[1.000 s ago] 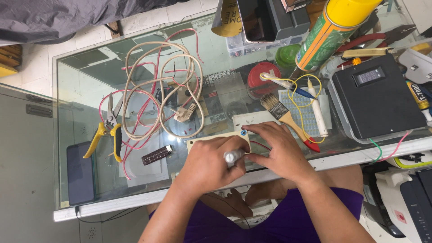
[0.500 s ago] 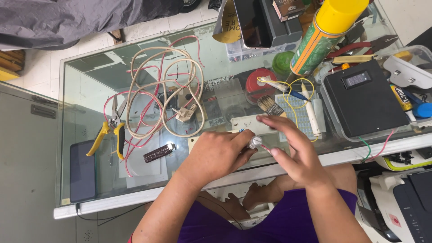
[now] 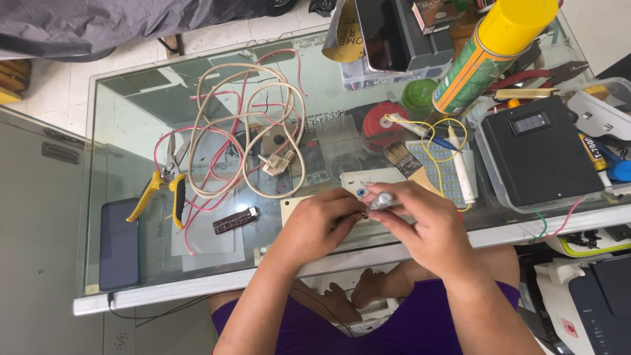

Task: Repairing internal electrical connections of an extension cord and a plug.

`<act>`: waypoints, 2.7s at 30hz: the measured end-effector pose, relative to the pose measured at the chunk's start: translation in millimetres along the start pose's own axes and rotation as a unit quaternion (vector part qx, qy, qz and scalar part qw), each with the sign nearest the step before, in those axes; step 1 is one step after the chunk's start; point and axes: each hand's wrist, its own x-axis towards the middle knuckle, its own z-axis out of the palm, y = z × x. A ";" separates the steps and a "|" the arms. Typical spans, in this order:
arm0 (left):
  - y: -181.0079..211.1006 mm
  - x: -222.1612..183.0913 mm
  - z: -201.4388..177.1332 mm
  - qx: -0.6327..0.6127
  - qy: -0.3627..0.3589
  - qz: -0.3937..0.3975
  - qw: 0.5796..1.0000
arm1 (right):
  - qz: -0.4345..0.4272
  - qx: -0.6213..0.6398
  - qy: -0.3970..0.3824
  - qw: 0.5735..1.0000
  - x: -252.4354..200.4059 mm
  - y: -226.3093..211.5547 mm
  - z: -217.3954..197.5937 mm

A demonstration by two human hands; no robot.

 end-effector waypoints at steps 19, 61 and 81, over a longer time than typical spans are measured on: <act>-3.5 3.9 6.0 0.014 -0.009 -0.049 0.999 | -0.040 -0.066 -0.026 0.997 -0.2 22.3 5.1; -4.2 -3.5 17.2 -0.072 0.057 -0.004 0.996 | -0.054 -0.047 -0.076 0.995 16.0 30.2 2.7; -2.0 -4.3 25.8 -0.160 0.054 -0.003 0.986 | 0.024 -0.018 -0.057 0.998 2.9 27.8 0.4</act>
